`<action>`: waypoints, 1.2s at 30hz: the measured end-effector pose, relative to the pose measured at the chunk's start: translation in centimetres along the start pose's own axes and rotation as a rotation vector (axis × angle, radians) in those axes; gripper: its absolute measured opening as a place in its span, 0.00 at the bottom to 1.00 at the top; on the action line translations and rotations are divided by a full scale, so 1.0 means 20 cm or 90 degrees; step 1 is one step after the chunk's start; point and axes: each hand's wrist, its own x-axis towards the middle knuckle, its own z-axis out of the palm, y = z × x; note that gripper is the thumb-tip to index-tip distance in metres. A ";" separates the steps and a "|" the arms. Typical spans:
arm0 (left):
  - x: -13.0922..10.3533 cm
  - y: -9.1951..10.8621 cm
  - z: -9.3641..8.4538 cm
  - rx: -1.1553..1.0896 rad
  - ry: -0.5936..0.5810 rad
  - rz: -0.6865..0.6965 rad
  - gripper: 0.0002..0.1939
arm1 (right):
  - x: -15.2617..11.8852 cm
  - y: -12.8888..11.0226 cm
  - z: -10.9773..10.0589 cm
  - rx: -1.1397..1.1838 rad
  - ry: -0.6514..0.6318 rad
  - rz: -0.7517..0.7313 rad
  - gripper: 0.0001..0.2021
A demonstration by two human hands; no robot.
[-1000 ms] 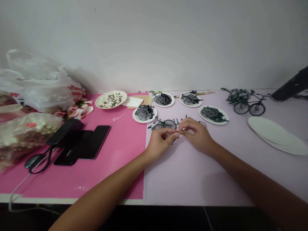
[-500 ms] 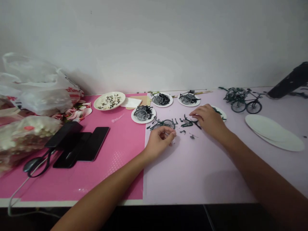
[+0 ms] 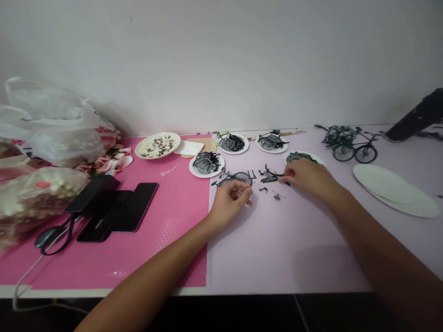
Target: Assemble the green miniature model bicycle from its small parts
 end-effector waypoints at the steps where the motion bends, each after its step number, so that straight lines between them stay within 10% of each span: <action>1: 0.00 0.00 0.00 0.002 0.000 0.000 0.10 | 0.00 0.00 0.00 0.005 -0.008 0.005 0.14; 18: 0.00 0.00 0.00 -0.003 0.006 0.014 0.09 | -0.04 -0.16 -0.14 -0.070 -0.170 0.127 0.08; 29: 0.00 0.01 0.00 -0.015 0.038 0.014 0.11 | -0.03 -0.18 -0.06 0.169 0.202 -0.110 0.11; 36: 0.00 0.02 0.00 -0.074 0.038 0.009 0.15 | -0.11 -0.39 0.01 0.343 0.235 -0.222 0.08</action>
